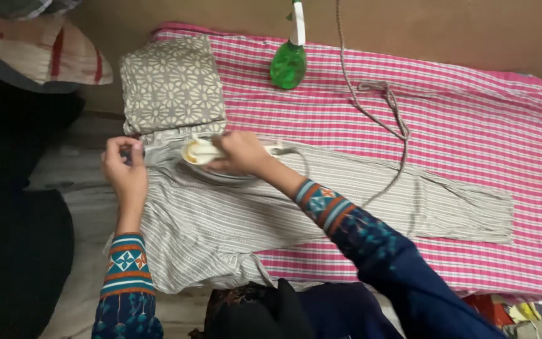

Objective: The person is ironing and folding a pair of pants and a shirt on a bed.

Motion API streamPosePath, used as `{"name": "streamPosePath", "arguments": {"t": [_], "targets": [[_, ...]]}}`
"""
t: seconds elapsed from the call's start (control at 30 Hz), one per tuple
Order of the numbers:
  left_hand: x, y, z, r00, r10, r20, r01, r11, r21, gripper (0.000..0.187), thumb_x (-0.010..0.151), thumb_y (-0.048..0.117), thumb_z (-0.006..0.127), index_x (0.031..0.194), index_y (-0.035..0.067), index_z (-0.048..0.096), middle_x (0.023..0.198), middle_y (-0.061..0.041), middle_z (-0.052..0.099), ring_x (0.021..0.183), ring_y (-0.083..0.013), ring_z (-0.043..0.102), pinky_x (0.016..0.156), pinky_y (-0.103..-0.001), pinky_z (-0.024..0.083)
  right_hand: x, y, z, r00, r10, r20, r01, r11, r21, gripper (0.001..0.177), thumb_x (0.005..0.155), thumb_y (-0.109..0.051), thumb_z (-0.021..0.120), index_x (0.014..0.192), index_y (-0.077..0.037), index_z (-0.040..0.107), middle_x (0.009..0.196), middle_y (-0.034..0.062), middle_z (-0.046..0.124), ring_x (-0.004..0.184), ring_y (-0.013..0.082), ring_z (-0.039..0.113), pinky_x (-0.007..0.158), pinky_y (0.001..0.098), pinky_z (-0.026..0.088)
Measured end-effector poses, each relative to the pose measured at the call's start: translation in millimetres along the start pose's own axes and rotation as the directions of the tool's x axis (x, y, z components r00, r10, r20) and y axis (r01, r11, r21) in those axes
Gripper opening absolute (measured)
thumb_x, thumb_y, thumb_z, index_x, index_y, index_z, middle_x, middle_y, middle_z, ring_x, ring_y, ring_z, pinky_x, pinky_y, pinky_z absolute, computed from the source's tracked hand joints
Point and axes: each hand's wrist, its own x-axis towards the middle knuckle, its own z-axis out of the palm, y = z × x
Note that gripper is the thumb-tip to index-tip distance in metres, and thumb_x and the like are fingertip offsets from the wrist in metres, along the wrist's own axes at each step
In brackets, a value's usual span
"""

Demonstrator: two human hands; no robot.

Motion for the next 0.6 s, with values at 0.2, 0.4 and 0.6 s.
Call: {"name": "streamPosePath", "arguments": {"t": [0.2,0.4,0.6], "targets": [[-7.4,19.9,-11.0,0.998,-0.052,0.038,0.055,0.996,-0.074,0.010,0.104,0.004,0.071,0.112,0.006,0.066,0.112,-0.008,0.069,0.105,-0.0214,0.064,0.087,-0.034,0.053,6.3,-0.1,6.7,1.000,0.015,-0.004,-0.015,0.997,0.074,0.053,0.088,-0.060,0.071,0.101,-0.009,0.065,0.073,0.0181,0.068,0.073,0.0419,0.068,0.063,0.0554,0.051],[-14.7,34.3,31.4,0.988,-0.020,0.154,0.055,0.973,-0.224,0.012,0.102,0.003,0.066,0.114,0.005,0.066,0.115,-0.007,0.069,0.108,-0.0183,0.064,0.086,-0.029,0.055,-72.1,34.3,-30.2,0.990,0.133,0.052,-0.136,0.989,0.055,0.060,0.085,-0.060,0.072,0.116,-0.008,0.068,0.069,0.0178,0.068,0.069,0.0399,0.068,0.063,0.0511,0.053],[-28.1,101.7,95.4,0.961,0.093,0.262,-0.037,0.977,-0.210,0.011,0.099,0.003,0.067,0.109,0.006,0.070,0.107,-0.007,0.071,0.100,-0.0223,0.064,0.083,-0.035,0.050,-196.9,90.5,-85.7,0.972,0.234,-0.030,-0.235,0.972,-0.018,0.063,0.082,-0.060,0.074,0.119,-0.009,0.071,0.069,0.0172,0.068,0.065,0.0384,0.068,0.058,0.0499,0.052]]}}
